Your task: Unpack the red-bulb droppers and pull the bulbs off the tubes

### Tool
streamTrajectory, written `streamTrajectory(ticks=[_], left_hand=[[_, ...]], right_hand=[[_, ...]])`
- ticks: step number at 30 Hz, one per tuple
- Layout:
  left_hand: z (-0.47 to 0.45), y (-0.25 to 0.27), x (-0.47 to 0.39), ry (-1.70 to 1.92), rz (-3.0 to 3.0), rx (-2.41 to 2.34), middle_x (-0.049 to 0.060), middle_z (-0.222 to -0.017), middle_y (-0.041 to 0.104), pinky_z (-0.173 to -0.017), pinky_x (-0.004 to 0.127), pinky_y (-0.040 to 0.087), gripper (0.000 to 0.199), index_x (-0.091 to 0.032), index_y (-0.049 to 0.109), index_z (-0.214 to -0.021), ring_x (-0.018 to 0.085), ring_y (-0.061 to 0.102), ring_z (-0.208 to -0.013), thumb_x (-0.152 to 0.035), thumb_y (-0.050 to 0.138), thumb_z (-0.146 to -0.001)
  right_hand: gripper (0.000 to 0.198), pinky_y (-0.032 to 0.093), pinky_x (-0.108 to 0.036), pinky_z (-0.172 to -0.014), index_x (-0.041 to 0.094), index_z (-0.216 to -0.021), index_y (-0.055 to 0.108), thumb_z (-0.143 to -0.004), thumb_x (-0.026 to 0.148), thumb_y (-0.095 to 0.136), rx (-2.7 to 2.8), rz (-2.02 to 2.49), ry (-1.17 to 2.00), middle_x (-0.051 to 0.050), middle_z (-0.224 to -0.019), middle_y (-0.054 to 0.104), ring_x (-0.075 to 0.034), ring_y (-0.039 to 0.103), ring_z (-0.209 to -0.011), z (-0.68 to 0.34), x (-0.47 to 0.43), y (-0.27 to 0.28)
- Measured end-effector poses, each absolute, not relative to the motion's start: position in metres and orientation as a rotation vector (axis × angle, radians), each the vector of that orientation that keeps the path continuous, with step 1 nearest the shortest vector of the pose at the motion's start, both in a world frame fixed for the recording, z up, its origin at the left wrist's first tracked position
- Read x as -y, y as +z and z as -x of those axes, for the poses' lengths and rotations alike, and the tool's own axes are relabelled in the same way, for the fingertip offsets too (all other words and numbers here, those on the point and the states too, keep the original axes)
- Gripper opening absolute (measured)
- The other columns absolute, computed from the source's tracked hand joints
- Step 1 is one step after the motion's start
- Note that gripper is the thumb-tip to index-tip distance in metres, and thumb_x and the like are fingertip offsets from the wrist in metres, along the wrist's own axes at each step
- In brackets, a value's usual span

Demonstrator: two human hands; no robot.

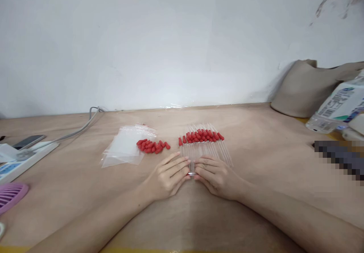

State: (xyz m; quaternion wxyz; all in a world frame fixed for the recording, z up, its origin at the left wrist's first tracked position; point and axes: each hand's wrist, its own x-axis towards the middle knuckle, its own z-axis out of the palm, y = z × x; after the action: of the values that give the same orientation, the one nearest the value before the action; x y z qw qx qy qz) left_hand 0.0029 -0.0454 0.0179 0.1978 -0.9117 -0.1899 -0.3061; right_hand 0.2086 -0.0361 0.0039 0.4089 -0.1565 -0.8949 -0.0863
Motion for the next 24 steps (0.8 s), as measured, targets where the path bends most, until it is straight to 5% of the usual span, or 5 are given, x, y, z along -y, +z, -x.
streamTrajectory(ticks=[20,24], left_hand=[[0.006,0.018,0.055,-0.894,2.592,0.539,0.007,-0.097,0.067,-0.091,0.034,0.048,0.012,-0.014,0.059,-0.092,0.017,0.061,-0.096,-0.016,0.056,-0.081],[0.026,0.030,0.045,-1.044,2.448,0.732,0.006,-0.093,0.066,-0.078,0.033,0.050,0.016,-0.018,0.060,-0.095,0.018,0.061,-0.088,-0.016,0.058,-0.080]], right_hand=[[0.017,0.046,-0.037,-0.092,0.011,-0.096,0.060,-0.081,0.009,0.053,2.315,0.261,-0.476,-0.009,-0.094,0.067,-0.019,0.056,-0.103,-0.240,0.054,0.016],[0.015,0.047,-0.034,-0.074,0.019,-0.092,0.064,-0.082,0.019,0.053,2.112,0.705,-0.419,-0.005,-0.075,0.064,-0.017,0.059,-0.079,-0.261,0.037,0.014]])
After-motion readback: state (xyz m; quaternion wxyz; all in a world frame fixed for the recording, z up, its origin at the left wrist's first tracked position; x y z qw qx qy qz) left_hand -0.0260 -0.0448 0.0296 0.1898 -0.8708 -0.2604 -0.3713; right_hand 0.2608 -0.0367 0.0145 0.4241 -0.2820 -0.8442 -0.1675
